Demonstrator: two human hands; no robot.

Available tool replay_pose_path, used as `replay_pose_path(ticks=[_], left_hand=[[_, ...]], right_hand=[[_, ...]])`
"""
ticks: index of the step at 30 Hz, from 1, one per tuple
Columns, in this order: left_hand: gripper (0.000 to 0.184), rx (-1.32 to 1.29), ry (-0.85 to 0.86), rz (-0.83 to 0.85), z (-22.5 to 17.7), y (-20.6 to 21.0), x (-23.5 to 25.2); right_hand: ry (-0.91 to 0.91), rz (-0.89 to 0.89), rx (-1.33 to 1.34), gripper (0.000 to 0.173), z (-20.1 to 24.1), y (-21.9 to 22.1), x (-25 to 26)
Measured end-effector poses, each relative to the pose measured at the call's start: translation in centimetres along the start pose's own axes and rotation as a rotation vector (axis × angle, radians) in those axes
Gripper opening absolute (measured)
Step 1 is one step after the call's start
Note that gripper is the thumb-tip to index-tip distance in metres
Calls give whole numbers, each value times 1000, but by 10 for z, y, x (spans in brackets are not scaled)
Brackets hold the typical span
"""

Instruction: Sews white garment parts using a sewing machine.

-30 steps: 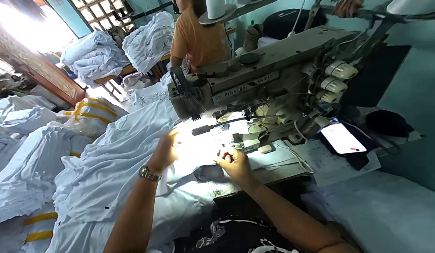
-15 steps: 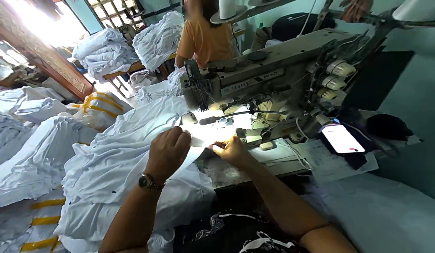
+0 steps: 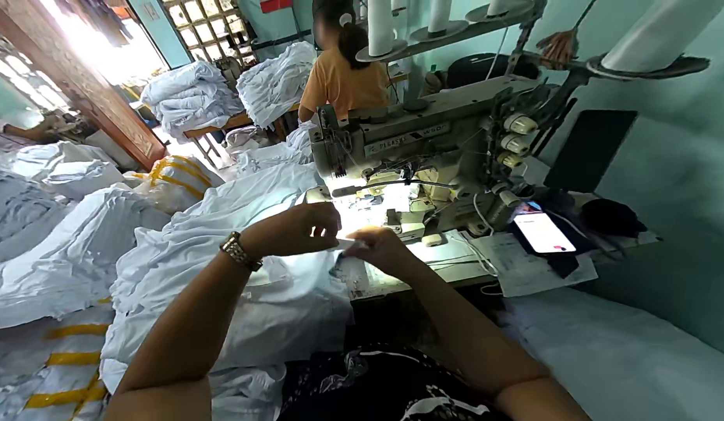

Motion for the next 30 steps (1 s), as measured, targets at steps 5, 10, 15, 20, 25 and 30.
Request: replay_pose_path(ticks=[5, 10, 15, 20, 25, 30], left_hand=[[18, 153, -83, -101, 3, -28, -9], [23, 480, -293, -98, 8, -29, -12], [15, 239, -339, 126, 35, 8, -11], [16, 389, -430, 116, 27, 17, -8], [30, 597, -435, 40, 32, 3, -5], [15, 501, -441, 141, 31, 13, -6]], right_hand=[[80, -35, 11, 38, -30, 6, 12], [95, 11, 144, 33, -25, 8, 7], [99, 3, 109, 36, -46, 23, -6], [61, -34, 131, 31, -41, 23, -8], [61, -44, 132, 36, -39, 23, -5], [16, -60, 148, 37, -36, 24, -8]])
Point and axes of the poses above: each hand's wrist, its own x-axis towards the middle knuckle, its own y-axis out of the palm, z = x × y, the point moved 10 cm from there along x, towards the middle knuckle, and after that the axes turned 12 degrees about -x, right-handed, at the moved point
